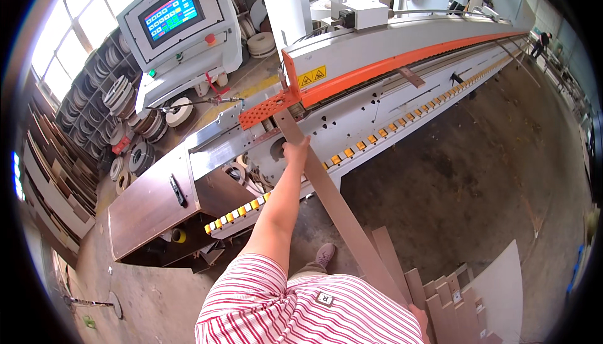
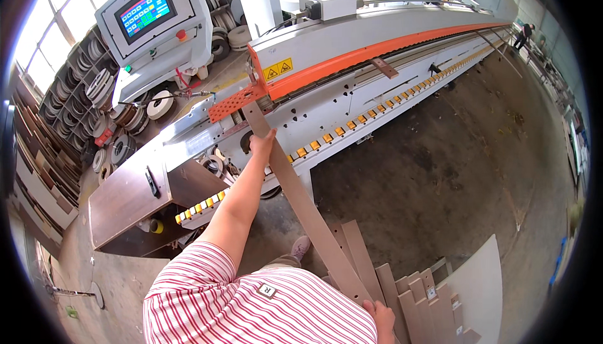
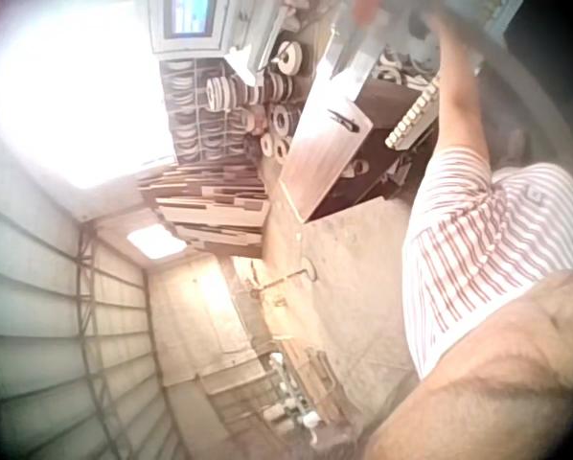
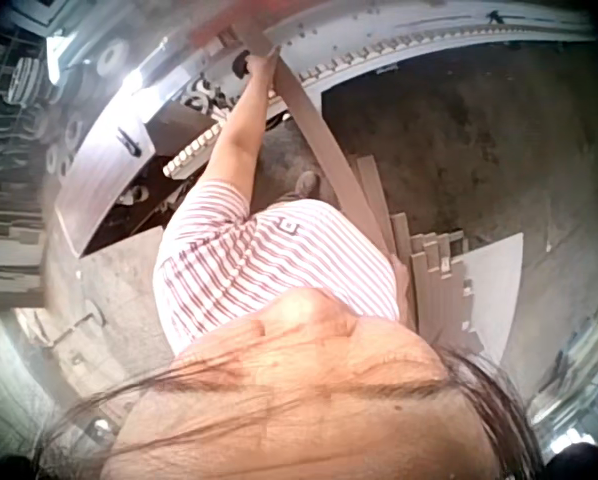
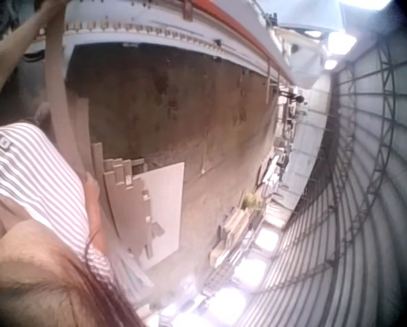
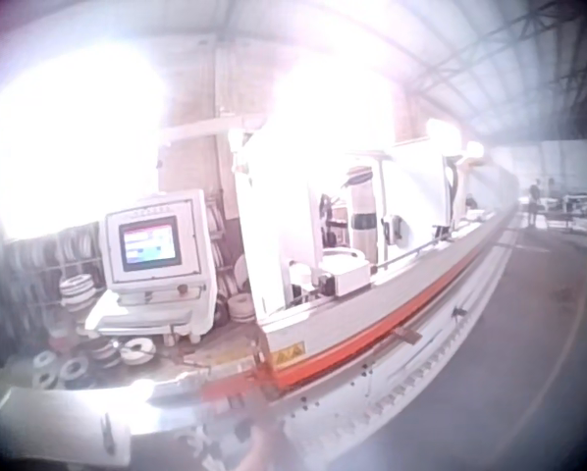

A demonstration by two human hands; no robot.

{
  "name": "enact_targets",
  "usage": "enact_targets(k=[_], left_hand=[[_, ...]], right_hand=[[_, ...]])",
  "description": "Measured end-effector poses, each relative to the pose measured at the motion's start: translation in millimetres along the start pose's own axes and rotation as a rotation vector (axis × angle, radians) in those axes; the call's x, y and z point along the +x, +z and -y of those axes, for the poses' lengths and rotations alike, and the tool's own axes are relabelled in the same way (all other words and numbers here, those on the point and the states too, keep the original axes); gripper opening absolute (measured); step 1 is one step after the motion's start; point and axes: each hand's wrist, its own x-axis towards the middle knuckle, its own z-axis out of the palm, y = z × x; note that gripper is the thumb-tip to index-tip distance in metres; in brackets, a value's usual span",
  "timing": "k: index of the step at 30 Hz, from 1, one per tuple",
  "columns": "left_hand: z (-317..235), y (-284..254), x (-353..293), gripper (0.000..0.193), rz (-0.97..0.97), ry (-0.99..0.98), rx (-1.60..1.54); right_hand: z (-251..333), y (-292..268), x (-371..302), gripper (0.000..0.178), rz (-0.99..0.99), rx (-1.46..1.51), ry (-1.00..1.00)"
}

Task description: The person repeatedly picks up rectangular wooden planks from a pile on the floor and places them into a large industrial machine. They handle the planks one at a time, feeding them into the machine's processing area and then removing them to place them back onto the pile.

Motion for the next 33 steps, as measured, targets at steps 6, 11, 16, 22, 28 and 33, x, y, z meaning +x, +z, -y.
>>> enact_targets(k=[6,11,16,22,28,33], left_hand=[[-5,-7,6,0.089,-0.001,0.028,-0.037],[-6,-8,10,0.084,-0.016,0.066,-0.003],[-4,-6,16,0.081,0.014,0.069,-0.058],[-18,-1,5,0.08,0.027,0.092,-0.088],[-23,30,8,0.081,0.02,0.116,-0.116],[-42,75,8,0.084,0.05,0.171,-0.093]], right_hand=[[9,-14,9,0.066,0.077,0.029,0.02],[17,-19,13,0.067,0.124,-0.12,0.097],[23,-19,14,0.06,0.161,-0.087,0.121],[75,-75,15,0.035,0.277,0.042,0.173],[23,-49,36,0.068,0.005,-0.069,0.098],[11,-71,67,0.061,-0.076,-0.09,0.114]])
